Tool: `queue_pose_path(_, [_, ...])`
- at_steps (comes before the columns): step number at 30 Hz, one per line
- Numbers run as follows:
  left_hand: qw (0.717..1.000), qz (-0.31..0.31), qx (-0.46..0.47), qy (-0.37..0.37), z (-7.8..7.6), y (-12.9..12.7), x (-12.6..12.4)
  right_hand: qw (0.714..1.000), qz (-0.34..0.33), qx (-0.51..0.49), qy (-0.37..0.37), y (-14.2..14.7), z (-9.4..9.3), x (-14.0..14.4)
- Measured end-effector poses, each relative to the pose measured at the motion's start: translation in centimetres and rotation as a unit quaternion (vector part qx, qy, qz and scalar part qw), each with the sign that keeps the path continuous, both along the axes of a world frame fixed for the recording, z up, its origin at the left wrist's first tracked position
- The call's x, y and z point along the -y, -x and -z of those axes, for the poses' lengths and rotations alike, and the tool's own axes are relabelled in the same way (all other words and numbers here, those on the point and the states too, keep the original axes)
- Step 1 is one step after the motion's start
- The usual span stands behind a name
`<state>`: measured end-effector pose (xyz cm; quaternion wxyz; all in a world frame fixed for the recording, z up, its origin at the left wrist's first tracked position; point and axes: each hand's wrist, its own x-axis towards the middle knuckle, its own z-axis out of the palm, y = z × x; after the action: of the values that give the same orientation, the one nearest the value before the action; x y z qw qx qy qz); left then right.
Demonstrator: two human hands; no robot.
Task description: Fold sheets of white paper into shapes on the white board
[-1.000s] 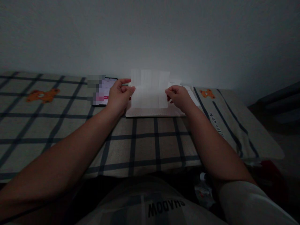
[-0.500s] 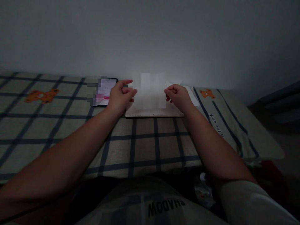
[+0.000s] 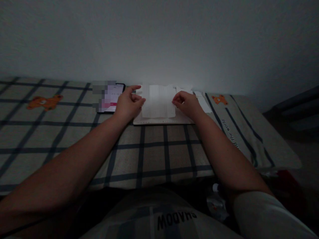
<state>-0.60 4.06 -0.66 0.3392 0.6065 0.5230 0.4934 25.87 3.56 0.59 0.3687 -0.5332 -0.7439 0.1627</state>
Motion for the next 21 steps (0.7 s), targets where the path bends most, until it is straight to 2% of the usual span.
queue_pose_path(3, [0.985, 0.013, -0.152, -0.084, 0.3, 0.6, -0.2, 0.997, -0.019, 0.062, 0.032, 0.0, -0.4, 0.4])
queue_pose_path(6, [0.941, 0.036, -0.288, -0.176, -0.1, 0.8, 0.0, 0.99, -0.038, 0.121, 0.055, 0.2, -0.5, 0.7])
queue_pose_path(8, [0.907, 0.086, -0.354, -0.212, -0.7, 0.8, 0.3, 0.986, -0.049, 0.156, 0.033, 0.3, -0.5, 0.8])
queue_pose_path(11, [0.86, 0.232, -0.405, -0.208, -1.3, 0.3, 1.0, 0.978, -0.063, 0.195, -0.028, 0.4, -0.4, 1.0])
queue_pose_path(12, [0.851, 0.257, -0.414, -0.196, -1.5, 0.1, 1.3, 0.975, -0.068, 0.207, -0.042, 0.5, -0.5, 1.2])
queue_pose_path(17, [0.832, 0.276, -0.456, -0.156, -1.8, -0.3, 2.6, 0.963, -0.126, 0.235, -0.047, 0.9, -1.0, 1.7])
queue_pose_path(21, [0.833, 0.268, -0.462, -0.145, -1.9, 0.0, 2.8, 0.96, -0.152, 0.231, -0.035, 1.1, -1.2, 2.0])
